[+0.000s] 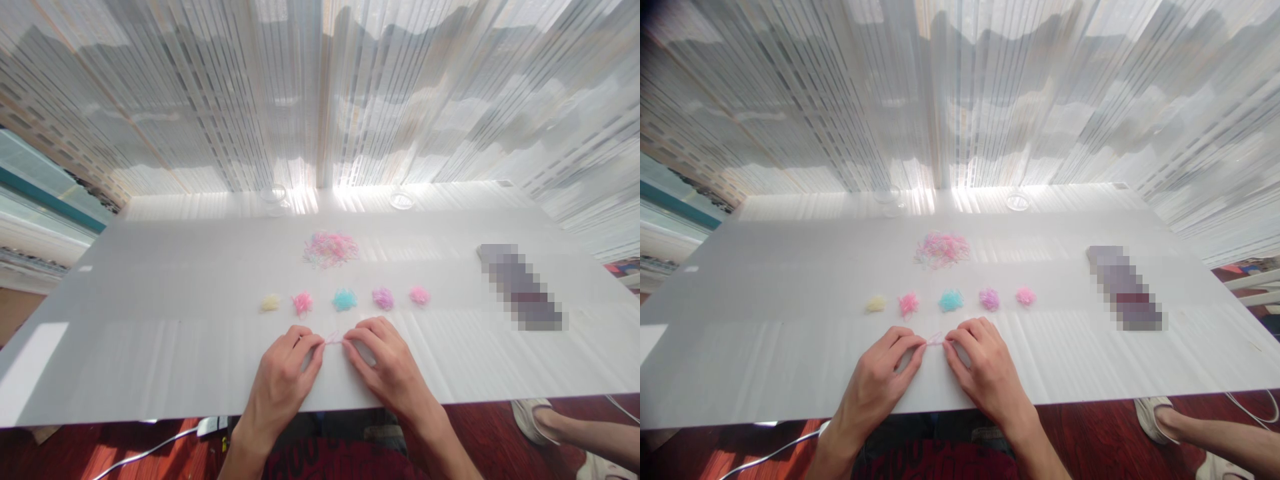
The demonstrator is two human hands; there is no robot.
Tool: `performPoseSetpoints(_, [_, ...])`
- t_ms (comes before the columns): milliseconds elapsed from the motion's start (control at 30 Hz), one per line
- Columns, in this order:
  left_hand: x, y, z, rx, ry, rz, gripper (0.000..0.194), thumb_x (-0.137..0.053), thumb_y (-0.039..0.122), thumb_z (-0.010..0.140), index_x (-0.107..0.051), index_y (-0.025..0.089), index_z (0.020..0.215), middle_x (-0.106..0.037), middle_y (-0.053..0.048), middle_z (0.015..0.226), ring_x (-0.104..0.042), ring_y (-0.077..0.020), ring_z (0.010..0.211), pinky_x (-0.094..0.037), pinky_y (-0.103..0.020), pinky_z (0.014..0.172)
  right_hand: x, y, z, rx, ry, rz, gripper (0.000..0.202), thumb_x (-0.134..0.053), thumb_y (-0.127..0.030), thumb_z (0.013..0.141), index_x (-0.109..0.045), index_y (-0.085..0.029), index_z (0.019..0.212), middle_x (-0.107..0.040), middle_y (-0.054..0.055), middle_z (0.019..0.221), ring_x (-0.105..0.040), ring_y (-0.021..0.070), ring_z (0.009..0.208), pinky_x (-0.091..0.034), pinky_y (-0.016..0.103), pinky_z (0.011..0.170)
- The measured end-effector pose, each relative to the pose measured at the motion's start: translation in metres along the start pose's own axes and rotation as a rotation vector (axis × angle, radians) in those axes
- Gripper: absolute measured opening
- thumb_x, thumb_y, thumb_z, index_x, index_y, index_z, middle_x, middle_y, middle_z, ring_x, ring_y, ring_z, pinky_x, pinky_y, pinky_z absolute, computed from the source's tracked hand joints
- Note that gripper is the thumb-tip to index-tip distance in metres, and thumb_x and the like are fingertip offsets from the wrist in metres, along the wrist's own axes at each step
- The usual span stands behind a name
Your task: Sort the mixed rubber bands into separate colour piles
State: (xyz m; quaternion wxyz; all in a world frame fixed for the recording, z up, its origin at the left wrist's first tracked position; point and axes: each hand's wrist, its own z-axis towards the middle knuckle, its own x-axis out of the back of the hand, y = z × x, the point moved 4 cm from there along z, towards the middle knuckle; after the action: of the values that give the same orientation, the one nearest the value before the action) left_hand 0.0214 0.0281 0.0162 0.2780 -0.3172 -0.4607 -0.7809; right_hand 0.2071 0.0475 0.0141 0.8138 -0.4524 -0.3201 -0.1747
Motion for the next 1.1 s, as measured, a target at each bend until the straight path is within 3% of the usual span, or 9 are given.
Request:
performPoseSetpoints(367, [0.003, 0.007, 0.008, -0.065, -0.045, -0.084, 0.010, -0.050, 0.016, 0.106, -0.059, 0.020, 0.106, -0.070, -0.003, 0.094, -0.066, -0.0160, 0.076, -0.053, -0.027, 0.069, 0.002, -0.002, -0.002, 0.043, -0.002, 0.087, 0.014, -0.063, -0.018, 0.100, -0.065, -0.021, 0.114, -0.066, 0.007, 0.098, -0.062, 0.0218, 0.090, -0.056, 0.037, 0.078])
performPoseSetpoints(567, [-0.002, 0.013, 0.010, -0.123, -0.033, -0.125, 0.009, -0.054, 0.014, 0.105, -0.062, 0.020, 0.106, -0.072, -0.002, 0.091, -0.069, -0.0155, 0.077, -0.053, -0.025, 0.071, 0.003, 0.000, -0.004, 0.056, 0.031, 0.118, 0.012, -0.062, -0.017, 0.101, -0.066, -0.021, 0.111, -0.068, 0.005, 0.095, -0.063, 0.0200, 0.087, -0.056, 0.036, 0.075])
performPoseSetpoints(767, [-0.003, 0.009, 0.006, -0.089, -0.013, -0.230, 0.012, -0.059, 0.011, 0.102, -0.064, 0.020, 0.109, -0.074, -0.004, 0.096, -0.070, -0.0145, 0.082, -0.055, -0.023, 0.070, 0.004, -0.001, -0.003, 0.047, 0.040, 0.140, 0.011, -0.061, -0.014, 0.101, -0.066, -0.021, 0.108, -0.068, 0.005, 0.093, -0.063, 0.0194, 0.086, -0.055, 0.034, 0.074])
performPoseSetpoints(1100, [-0.003, 0.005, 0.004, -0.032, -0.001, -0.314, 0.014, -0.063, 0.010, 0.099, -0.065, 0.021, 0.107, -0.073, -0.004, 0.093, -0.062, -0.0118, 0.067, -0.050, -0.022, 0.059, 0.007, -0.003, -0.001, 0.029, 0.042, 0.160, 0.013, -0.062, -0.013, 0.100, -0.067, -0.022, 0.107, -0.068, 0.005, 0.091, -0.064, 0.0189, 0.084, -0.056, 0.033, 0.074])
